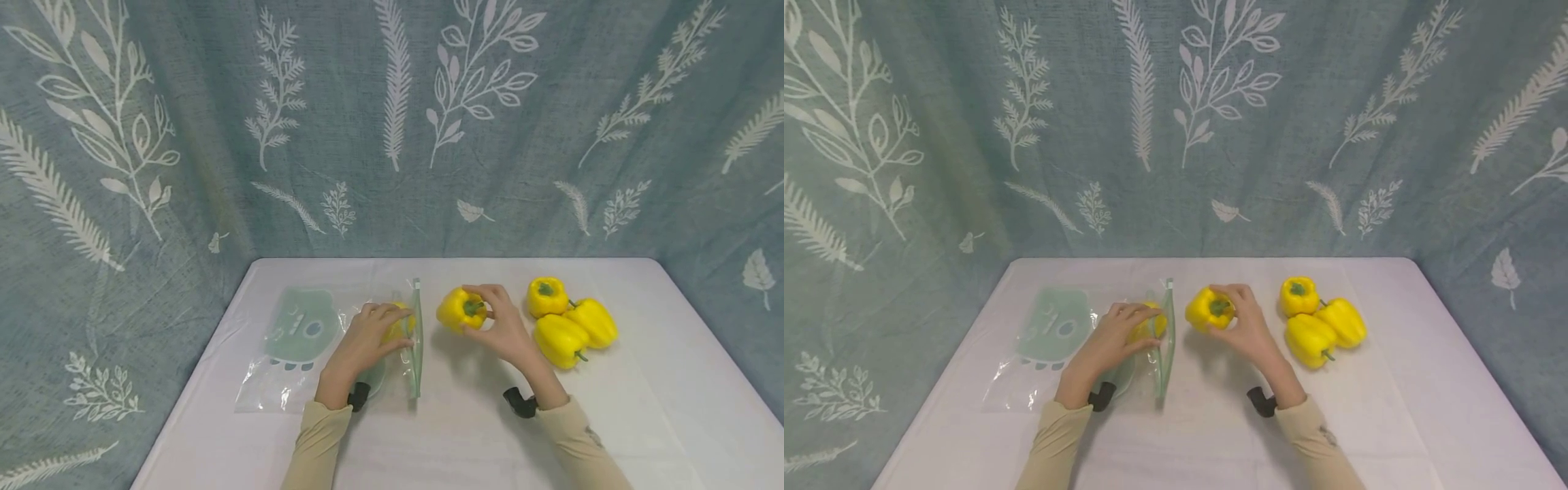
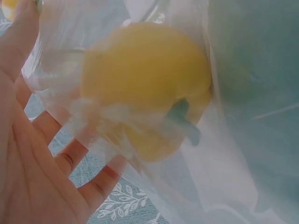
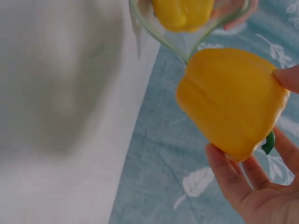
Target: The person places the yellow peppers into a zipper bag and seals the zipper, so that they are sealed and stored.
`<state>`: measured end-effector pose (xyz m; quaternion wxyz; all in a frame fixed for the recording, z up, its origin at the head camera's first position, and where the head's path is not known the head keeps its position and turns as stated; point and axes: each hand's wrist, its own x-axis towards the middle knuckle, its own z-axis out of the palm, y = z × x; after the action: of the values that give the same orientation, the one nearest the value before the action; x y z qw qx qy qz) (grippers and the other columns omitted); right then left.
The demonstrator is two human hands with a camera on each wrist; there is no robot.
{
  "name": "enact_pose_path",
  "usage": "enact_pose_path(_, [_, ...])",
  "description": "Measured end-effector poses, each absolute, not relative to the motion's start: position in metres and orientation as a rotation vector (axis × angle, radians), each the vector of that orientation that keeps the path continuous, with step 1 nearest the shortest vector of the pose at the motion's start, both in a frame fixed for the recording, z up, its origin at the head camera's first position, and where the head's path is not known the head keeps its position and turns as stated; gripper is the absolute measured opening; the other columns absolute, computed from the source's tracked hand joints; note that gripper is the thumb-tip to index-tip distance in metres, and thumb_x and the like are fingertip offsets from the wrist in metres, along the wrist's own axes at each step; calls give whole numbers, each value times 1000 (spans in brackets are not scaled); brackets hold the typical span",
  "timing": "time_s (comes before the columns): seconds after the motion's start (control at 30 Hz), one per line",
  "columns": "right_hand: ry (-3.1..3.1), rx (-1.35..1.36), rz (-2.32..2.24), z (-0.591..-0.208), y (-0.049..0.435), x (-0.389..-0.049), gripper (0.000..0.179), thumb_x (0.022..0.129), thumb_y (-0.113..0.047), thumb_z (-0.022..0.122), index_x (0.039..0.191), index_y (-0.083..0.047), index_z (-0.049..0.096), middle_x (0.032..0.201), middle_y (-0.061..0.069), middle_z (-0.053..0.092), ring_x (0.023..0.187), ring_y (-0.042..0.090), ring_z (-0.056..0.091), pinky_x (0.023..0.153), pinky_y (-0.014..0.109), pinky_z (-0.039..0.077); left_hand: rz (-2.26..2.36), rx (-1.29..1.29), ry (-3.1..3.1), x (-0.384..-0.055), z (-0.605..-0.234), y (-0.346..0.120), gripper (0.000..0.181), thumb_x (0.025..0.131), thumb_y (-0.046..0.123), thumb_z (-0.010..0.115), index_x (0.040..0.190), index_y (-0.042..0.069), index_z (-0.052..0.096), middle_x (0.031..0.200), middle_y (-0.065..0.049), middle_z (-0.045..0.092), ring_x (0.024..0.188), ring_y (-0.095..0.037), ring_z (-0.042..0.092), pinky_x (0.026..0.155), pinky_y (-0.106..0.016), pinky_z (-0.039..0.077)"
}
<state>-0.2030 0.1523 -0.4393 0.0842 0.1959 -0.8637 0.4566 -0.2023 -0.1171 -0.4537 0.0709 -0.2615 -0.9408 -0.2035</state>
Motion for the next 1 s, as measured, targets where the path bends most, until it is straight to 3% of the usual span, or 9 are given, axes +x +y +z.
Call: enact_pose_path(1.0, [-2620, 650, 1552, -469, 112, -195, 60, 74, -9, 75, 129, -16, 52, 126, 11, 45, 112, 31, 47, 86, 45, 50, -565, -792, -2804, -202, -455, -116, 57, 83, 52, 58, 133, 26, 50, 127, -2, 54, 116, -28, 44, 91, -50, 41])
